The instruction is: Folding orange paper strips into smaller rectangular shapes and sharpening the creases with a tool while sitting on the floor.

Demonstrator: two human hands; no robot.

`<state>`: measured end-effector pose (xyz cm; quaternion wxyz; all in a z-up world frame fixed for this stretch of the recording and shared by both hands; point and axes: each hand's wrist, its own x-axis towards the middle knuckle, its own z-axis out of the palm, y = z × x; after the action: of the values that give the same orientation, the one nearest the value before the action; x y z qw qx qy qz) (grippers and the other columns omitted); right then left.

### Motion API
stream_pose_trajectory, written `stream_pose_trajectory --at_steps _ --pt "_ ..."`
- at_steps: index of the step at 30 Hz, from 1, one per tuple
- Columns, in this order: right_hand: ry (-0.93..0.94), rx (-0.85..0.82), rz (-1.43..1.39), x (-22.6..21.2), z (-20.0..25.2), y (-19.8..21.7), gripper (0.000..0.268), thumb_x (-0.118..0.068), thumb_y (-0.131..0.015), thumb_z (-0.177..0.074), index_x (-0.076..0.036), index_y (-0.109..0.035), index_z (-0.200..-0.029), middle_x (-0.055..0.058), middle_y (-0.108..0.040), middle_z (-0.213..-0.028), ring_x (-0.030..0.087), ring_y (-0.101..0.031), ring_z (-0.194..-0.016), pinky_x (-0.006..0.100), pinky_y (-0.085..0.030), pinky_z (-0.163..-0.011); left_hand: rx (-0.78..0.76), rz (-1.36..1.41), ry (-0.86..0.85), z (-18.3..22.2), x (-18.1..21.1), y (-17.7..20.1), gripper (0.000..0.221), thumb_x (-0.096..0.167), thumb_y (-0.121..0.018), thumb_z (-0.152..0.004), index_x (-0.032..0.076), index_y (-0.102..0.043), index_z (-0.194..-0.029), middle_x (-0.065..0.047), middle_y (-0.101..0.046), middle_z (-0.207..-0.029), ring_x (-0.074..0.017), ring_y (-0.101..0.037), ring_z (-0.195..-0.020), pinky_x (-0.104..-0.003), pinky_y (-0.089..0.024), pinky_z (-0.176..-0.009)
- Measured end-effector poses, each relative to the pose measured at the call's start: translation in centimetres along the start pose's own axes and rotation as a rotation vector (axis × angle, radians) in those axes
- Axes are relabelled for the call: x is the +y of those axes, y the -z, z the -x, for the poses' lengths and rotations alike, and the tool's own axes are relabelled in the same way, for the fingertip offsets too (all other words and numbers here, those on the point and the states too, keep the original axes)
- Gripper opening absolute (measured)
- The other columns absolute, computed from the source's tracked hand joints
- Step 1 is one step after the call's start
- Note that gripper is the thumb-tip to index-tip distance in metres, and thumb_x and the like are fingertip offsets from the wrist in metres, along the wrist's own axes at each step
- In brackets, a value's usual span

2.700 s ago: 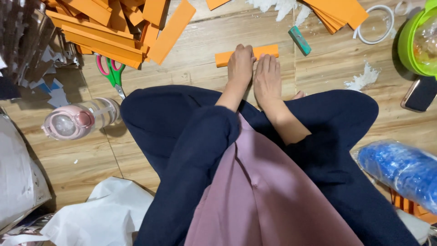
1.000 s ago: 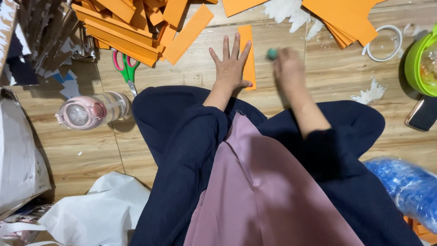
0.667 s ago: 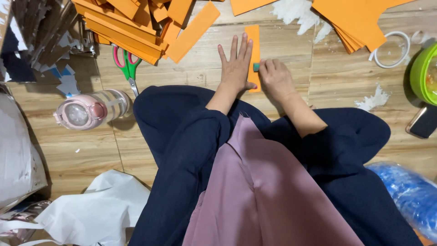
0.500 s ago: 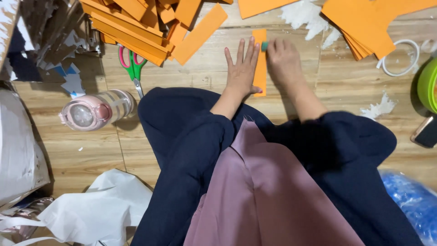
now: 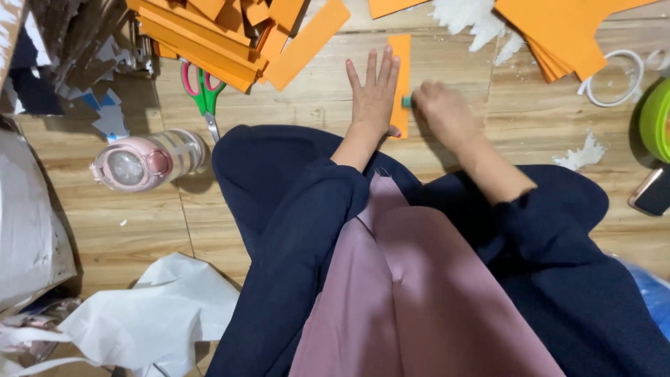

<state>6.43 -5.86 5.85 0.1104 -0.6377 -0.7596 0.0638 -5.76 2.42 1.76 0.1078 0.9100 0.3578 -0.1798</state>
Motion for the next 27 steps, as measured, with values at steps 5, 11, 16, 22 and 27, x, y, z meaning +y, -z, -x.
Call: stream_pose_trajectory --at_steps 5,11,16,22,27 --pt "0.057 -0.119 -0.002 -1.5 4.0 0.5 0.01 -0.011 -0.054 -0.078 -0.004 -0.052 -0.084 0.011 -0.051 -0.083 0.027 -0.053 -0.074 0.034 -0.046 -0.062 -0.022 -0.093 0.014 -0.4 0.6 -0.7 0.136 0.067 -0.074 -0.044 0.003 -0.007 -0.143 -0.021 0.003 -0.146 -0.0386 0.0 -0.134 -0.071 -0.003 -0.096" --pt "0.12 -0.173 0.029 -1.7 6.0 -0.4 0.012 -0.012 -0.054 -0.076 -0.006 -0.052 -0.087 0.01 -0.052 -0.086 0.025 -0.054 -0.079 0.032 -0.047 -0.068 -0.028 -0.102 0.031 -0.5 0.6 -0.6 0.139 0.065 -0.076 -0.038 0.005 -0.007 -0.143 -0.018 0.003 -0.147 -0.0365 0.001 -0.135 -0.072 -0.001 -0.095" --pt "-0.003 -0.003 -0.077 -2.2 4.9 0.7 0.009 -0.01 -0.058 -0.079 -0.004 -0.051 -0.083 0.01 -0.051 -0.079 0.025 -0.053 -0.07 0.032 -0.045 -0.061 -0.056 -0.085 -0.001 -0.5 -0.1 -0.7 0.142 0.065 -0.077 -0.037 0.005 -0.004 -0.143 -0.018 0.006 -0.147 -0.0375 0.003 -0.135 -0.072 -0.001 -0.095" --pt "0.212 0.072 0.308 -0.8 2.5 -1.6 0.012 -0.016 -0.054 -0.079 -0.009 -0.053 -0.088 0.006 -0.051 -0.086 0.019 -0.049 -0.076 0.027 -0.044 -0.073 -0.036 -0.037 -0.008 -0.3 -0.2 -0.3 0.138 0.059 -0.08 -0.04 0.004 -0.006 -0.142 -0.018 0.002 -0.147 -0.0365 -0.001 -0.135 -0.07 -0.003 -0.097" --pt "0.105 0.216 0.363 1.1 -2.3 -1.3 0.014 -0.015 -0.059 -0.08 -0.006 -0.053 -0.089 0.008 -0.051 -0.083 0.02 -0.048 -0.072 0.028 -0.042 -0.064 -0.009 -0.062 -0.039 -0.2 -0.4 -0.4 0.139 0.064 -0.079 -0.039 0.001 -0.008 -0.142 -0.022 0.002 -0.145 -0.0401 0.001 -0.133 -0.069 -0.004 -0.098"
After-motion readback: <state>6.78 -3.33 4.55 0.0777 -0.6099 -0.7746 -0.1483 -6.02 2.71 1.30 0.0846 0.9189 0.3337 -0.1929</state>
